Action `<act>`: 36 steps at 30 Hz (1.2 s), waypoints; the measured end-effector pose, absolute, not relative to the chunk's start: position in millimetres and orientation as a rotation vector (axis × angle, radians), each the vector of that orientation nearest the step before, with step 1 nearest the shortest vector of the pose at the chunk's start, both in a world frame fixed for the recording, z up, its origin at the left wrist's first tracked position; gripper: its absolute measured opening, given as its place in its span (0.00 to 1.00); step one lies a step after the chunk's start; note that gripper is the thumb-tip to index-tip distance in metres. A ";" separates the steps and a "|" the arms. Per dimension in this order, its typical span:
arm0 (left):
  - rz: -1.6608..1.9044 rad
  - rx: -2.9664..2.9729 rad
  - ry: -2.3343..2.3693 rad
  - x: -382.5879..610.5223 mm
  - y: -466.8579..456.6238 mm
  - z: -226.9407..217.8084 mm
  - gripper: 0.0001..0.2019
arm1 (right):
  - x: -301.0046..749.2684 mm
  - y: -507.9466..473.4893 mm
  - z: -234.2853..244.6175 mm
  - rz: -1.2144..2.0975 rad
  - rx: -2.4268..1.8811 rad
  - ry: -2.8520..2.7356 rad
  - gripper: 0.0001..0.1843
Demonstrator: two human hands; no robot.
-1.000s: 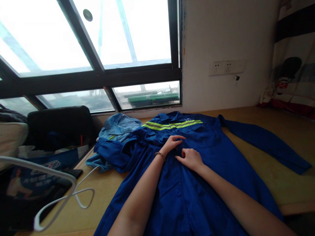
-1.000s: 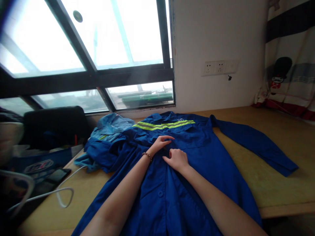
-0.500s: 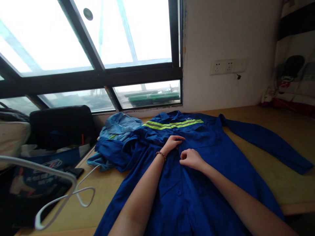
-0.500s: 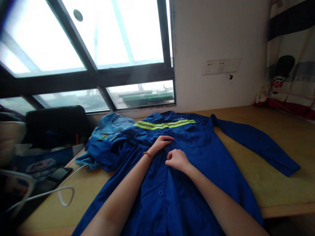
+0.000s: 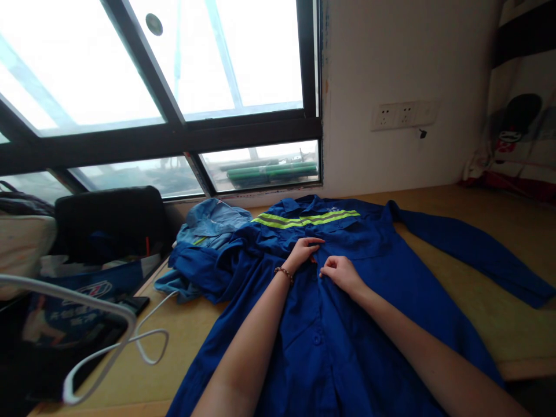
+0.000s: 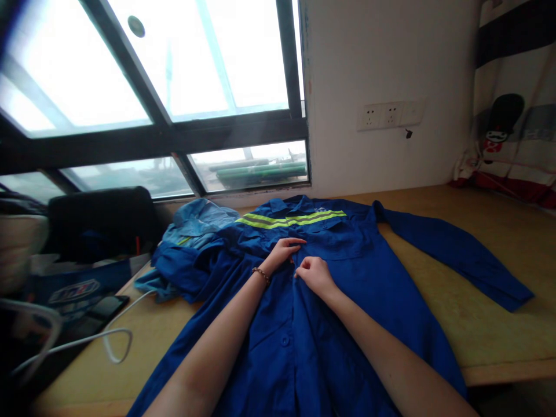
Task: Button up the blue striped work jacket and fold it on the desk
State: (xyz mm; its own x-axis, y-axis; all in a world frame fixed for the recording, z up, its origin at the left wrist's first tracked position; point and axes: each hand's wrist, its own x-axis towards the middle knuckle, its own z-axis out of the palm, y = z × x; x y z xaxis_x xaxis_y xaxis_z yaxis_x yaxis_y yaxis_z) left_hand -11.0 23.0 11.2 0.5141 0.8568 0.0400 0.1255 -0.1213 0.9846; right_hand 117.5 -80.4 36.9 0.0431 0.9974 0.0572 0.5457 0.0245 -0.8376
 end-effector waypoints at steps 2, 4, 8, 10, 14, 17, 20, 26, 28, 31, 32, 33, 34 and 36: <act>0.776 1.577 0.861 -10.9 23.4 10.5 0.16 | 117.4 -79.5 36.7 0.891 -1.571 -1.571 0.07; 0.765 1.576 0.865 -10.8 23.3 10.2 0.17 | 117.1 -78.3 34.8 0.960 -1.514 -1.535 0.05; 0.753 1.595 0.894 -10.0 22.7 11.3 0.16 | 115.8 -77.7 32.5 1.083 -1.360 -1.385 0.11; 0.711 1.627 0.932 -8.4 23.2 13.7 0.16 | 116.4 -78.1 35.0 1.225 -1.318 -1.223 0.15; 0.605 1.840 1.132 -1.3 19.6 23.7 0.17 | 125.9 -74.8 43.7 1.554 -1.248 -0.589 0.11; 0.603 2.065 1.264 3.7 3.2 31.2 0.22 | 139.3 -68.0 47.1 1.636 -1.234 -0.375 0.04; 0.641 2.317 1.292 1.1 -25.7 32.4 0.26 | 152.3 -61.2 46.8 1.605 -1.234 -0.291 0.04; 0.442 2.780 1.193 -30.1 -77.9 22.0 0.30 | 160.5 -56.8 45.7 1.459 -1.174 -0.189 0.06; 0.409 2.866 1.173 -38.6 -86.8 21.3 0.29 | 156.9 -58.4 45.8 1.467 -1.155 -0.197 0.05; 0.359 2.973 1.114 -42.2 -94.1 24.1 0.20 | 150.3 -61.7 45.5 1.485 -1.139 -0.228 0.05; 0.333 3.002 1.095 -41.5 -95.7 25.4 0.16 | 148.8 -62.5 45.3 1.486 -1.137 -0.240 0.05; 0.311 3.024 1.084 -40.5 -96.9 26.7 0.14 | 147.9 -63.1 45.1 1.486 -1.136 -0.252 0.05; 0.295 3.036 1.079 -39.4 -98.0 27.7 0.12 | 147.7 -63.3 44.8 1.484 -1.136 -0.265 0.05; 0.299 3.018 1.090 -38.5 -99.4 29.1 0.10 | 148.7 -63.0 44.4 1.479 -1.134 -0.299 0.04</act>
State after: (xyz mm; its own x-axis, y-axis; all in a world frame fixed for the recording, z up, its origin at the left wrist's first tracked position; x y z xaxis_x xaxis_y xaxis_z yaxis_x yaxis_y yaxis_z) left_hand -38.5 -99.4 29.1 0.7544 0.6249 0.2010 0.6400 -0.7683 -0.0135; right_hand 148.7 -63.0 44.4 0.1621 0.8692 -0.4672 -0.6197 -0.2788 -0.7336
